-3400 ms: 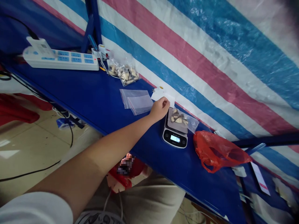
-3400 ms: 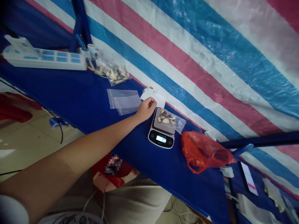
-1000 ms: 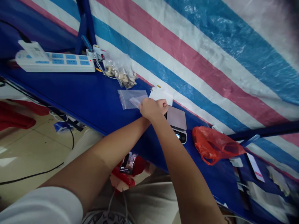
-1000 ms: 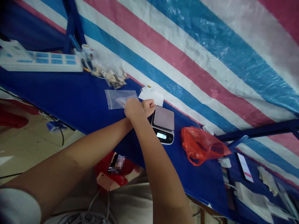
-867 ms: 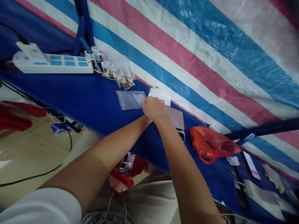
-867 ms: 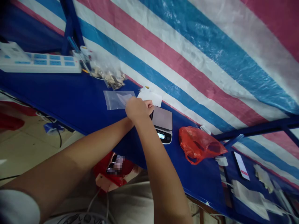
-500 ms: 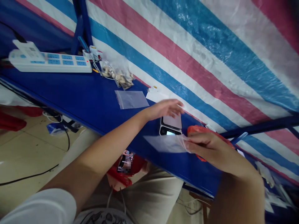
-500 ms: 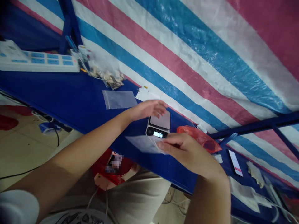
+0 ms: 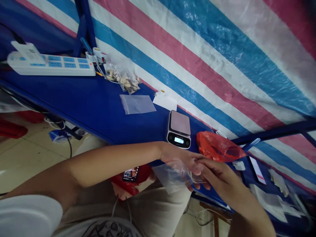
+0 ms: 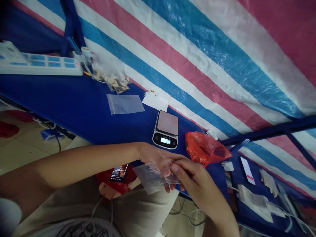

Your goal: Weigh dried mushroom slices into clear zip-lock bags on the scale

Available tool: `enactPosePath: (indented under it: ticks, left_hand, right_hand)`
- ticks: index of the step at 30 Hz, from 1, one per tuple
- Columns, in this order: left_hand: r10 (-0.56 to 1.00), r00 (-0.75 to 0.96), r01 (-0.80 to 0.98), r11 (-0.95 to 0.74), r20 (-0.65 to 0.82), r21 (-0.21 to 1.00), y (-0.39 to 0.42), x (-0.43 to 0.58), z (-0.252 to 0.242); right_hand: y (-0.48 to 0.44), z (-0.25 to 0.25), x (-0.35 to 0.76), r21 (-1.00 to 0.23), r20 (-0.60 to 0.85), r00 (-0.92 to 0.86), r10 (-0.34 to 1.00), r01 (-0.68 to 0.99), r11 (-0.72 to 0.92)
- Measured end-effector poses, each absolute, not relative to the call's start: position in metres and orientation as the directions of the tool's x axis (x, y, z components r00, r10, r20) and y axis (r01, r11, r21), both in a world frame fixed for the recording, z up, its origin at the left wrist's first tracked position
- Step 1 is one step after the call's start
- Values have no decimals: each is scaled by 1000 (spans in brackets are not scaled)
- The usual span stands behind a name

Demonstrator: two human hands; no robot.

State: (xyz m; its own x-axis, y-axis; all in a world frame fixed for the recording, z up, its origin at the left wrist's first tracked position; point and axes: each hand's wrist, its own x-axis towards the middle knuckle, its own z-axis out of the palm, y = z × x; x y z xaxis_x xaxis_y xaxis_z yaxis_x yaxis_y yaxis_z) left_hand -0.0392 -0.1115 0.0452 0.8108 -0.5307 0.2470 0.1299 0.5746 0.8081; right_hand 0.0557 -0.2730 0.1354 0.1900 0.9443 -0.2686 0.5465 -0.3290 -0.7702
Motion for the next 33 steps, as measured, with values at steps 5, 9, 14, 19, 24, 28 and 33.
enactPosePath:
  ticks: [5, 9, 14, 19, 24, 28, 33]
  left_hand:
    - [-474, 871, 211, 603, 133, 769, -105, -57, 38]
    - [-532, 845, 308, 563, 51, 767, -108, -55, 30]
    - [-559, 827, 395, 512, -53, 762, -126, -51, 24]
    - [-514, 845, 400, 432, -143, 809, -130, -57, 29]
    - [-438, 887, 312, 337, -146, 888, -132, -59, 31]
    - [-439, 888, 289, 295, -139, 911, -133, -56, 31]
    - [-344, 926, 231, 185, -157, 955, -119, -55, 46]
  right_hand:
    - [-321, 79, 5, -674, 407, 738, 537, 640, -369]
    - [-345, 55, -20, -585, 497, 646, 580, 743, -326]
    - [-337, 59, -14, -550, 498, 666, 556, 738, -392]
    - [-322, 59, -14, -551, 456, 614, 644, 763, -337]
    - [-317, 57, -17, -576, 365, 558, 746, 764, -290]
    - [-317, 56, -14, -643, 251, 555, 793, 708, -292]
    - [-333, 63, 6, -795, -30, 557, 830, 490, -357]
